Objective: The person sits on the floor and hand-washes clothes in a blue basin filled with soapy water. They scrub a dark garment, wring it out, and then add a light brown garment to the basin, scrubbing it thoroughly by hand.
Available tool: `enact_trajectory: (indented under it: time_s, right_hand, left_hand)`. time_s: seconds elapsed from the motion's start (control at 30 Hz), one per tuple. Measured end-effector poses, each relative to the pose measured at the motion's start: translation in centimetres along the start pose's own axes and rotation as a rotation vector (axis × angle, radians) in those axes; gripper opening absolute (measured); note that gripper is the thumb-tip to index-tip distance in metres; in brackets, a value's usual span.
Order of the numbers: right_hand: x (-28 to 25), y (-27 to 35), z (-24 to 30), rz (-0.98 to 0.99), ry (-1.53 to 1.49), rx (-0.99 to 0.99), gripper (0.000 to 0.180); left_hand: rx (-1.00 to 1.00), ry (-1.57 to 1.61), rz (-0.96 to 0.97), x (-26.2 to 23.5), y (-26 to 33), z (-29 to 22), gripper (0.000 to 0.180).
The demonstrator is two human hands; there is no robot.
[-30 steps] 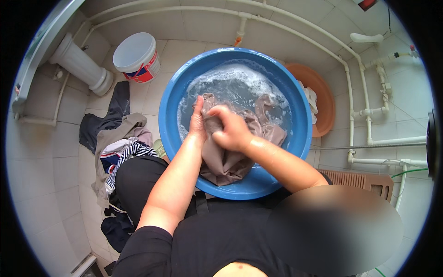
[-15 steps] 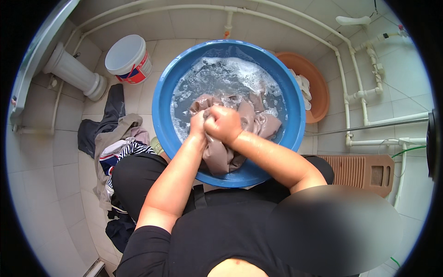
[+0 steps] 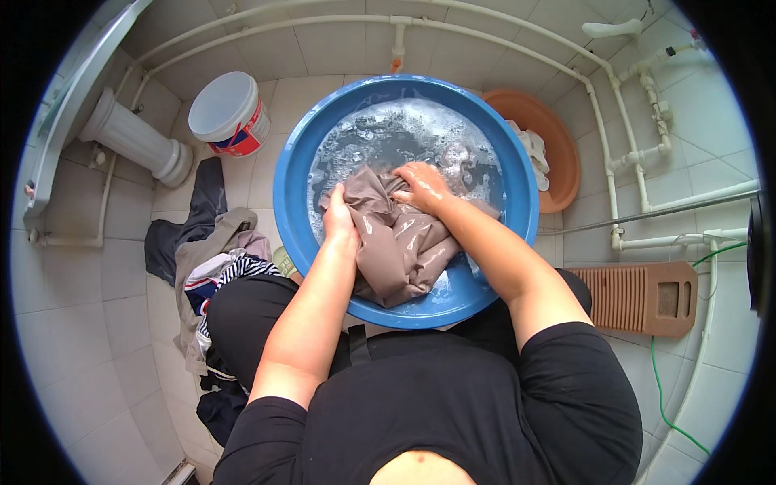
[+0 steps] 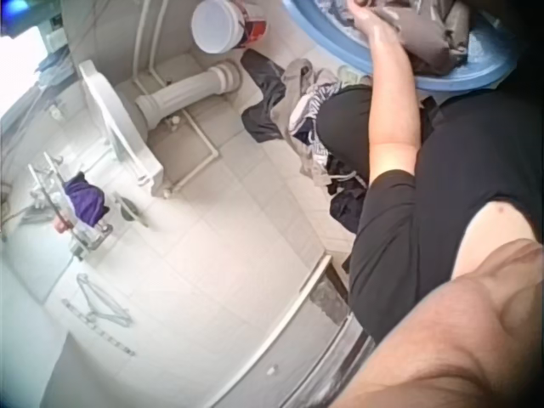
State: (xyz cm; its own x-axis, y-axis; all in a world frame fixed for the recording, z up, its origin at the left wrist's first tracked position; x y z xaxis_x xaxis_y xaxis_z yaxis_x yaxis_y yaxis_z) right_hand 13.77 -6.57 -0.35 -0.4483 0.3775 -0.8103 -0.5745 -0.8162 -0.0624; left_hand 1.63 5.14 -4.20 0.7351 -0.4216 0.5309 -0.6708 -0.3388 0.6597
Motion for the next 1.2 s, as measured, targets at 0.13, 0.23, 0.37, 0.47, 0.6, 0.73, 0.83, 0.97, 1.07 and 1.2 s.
enact_trajectory:
  time_s: [0.13,0.23,0.37,0.47,0.6,0.73,0.83,0.97,1.07,1.2]
  right_hand:
    - [-1.4,-0.3,-0.9,-0.117,0.024,0.388,0.039]
    - [-2.8,-0.7,5.0,-0.429,-0.555,0.088,0.031]
    - [-3.6,2.7,15.5,-0.271,-0.563,-0.249,0.042]
    - [-3.7,4.4,17.3,-0.275,-0.371,-0.447,0.022]
    - [-2.8,2.5,8.1,-0.499,-0.463,0.095,0.026]
    - [-3.0,4.4,14.1,-0.437,-0.339,-0.174,0.02]
    - [-2.3,4.8,15.0,-0.403,-0.359,-0.258,0.015]
    - [-1.5,-0.6,3.3,-0.377,-0.282,0.269,0.03]
    - [-3.7,-1.6,-3.1,-0.488,-0.488,0.564,0.047]
    - [-4.6,-1.7,-3.9,-0.477,-0.409,0.48,0.063]
  left_hand:
    - [0.14,0.197,0.218,2.9,2.1,-0.9,0.035]
    - [0.013,0.142,0.148,2.4,2.0,-1.1,0.032]
    - [0.031,0.082,0.244,2.0,0.5,-0.4,0.036]
    - [0.127,-0.068,0.269,1.9,1.2,0.4,0.037]
    - [0.165,-0.232,0.121,2.5,2.2,2.0,0.04]
    - [0.136,-0.132,0.701,-0.9,-2.6,3.1,0.042]
    - [0.121,-0.199,0.382,-0.3,-1.2,2.8,0.035]
    - [0.09,-0.154,0.199,4.9,5.1,0.2,0.03]
    - [0.199,-0.055,0.234,4.5,3.6,-2.4,0.027]
    - [0.301,-0.287,-0.314,0.3,2.7,-4.5,0.057]
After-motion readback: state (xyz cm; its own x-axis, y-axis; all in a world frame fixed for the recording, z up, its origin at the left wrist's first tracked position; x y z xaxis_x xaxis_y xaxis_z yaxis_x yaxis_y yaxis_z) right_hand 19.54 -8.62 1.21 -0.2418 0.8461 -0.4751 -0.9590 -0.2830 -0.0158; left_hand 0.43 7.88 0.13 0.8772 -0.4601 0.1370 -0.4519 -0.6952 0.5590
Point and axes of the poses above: each hand's wrist, its own y-axis away from the middle knuckle, its own x-axis out of the palm, z = x × y, the point moved 6 cm from there along -y, towards the middle knuckle, and after that the axes turned 11 degrees about -y, right-handed, at the moved point
